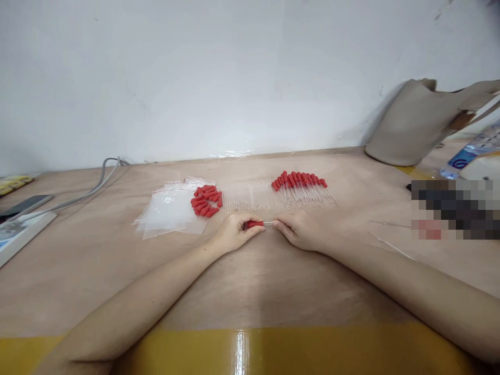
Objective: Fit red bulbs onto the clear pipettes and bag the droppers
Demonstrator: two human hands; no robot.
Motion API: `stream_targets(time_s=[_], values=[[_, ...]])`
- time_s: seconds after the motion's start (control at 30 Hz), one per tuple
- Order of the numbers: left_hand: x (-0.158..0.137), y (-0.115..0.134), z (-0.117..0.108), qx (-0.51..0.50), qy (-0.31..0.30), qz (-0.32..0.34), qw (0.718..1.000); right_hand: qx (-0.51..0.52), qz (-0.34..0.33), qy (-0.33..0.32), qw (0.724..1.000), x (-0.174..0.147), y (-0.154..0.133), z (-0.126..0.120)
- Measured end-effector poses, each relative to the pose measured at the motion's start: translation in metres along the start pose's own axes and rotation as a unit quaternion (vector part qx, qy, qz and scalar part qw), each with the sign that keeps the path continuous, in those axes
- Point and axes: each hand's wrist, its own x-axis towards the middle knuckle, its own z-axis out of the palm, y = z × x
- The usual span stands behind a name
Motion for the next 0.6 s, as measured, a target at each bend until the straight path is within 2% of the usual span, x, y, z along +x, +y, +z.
stream_targets(time_s=[0.1,0.2,0.3,0.43,0.5,0.6], values=[[0.001,-0.002,0.000,-0.008,0.005,-0.013,1.000,0.001,0.007,-0.020,1.000,0.001,-0.001,-0.004],[0.003,-0.011,0.002,-0.012,0.034,-0.047,0.998,0.007,0.037,-0.018,0.999,0.002,0.001,-0.014],[0.004,-0.018,0.003,-0.014,0.031,-0.083,0.996,0.033,0.136,0.030,0.990,0.008,0.012,-0.032],[0.005,-0.015,0.001,0.022,0.006,-0.079,0.997,0.048,0.299,0.075,0.950,0.029,0.034,-0.052],[0.005,-0.013,0.000,0.033,0.002,-0.074,0.997,0.003,0.344,0.075,0.936,0.042,0.039,-0.052],[0.004,-0.012,0.000,0.039,0.000,-0.070,0.997,-0.070,0.361,0.064,0.928,0.058,0.039,-0.040]])
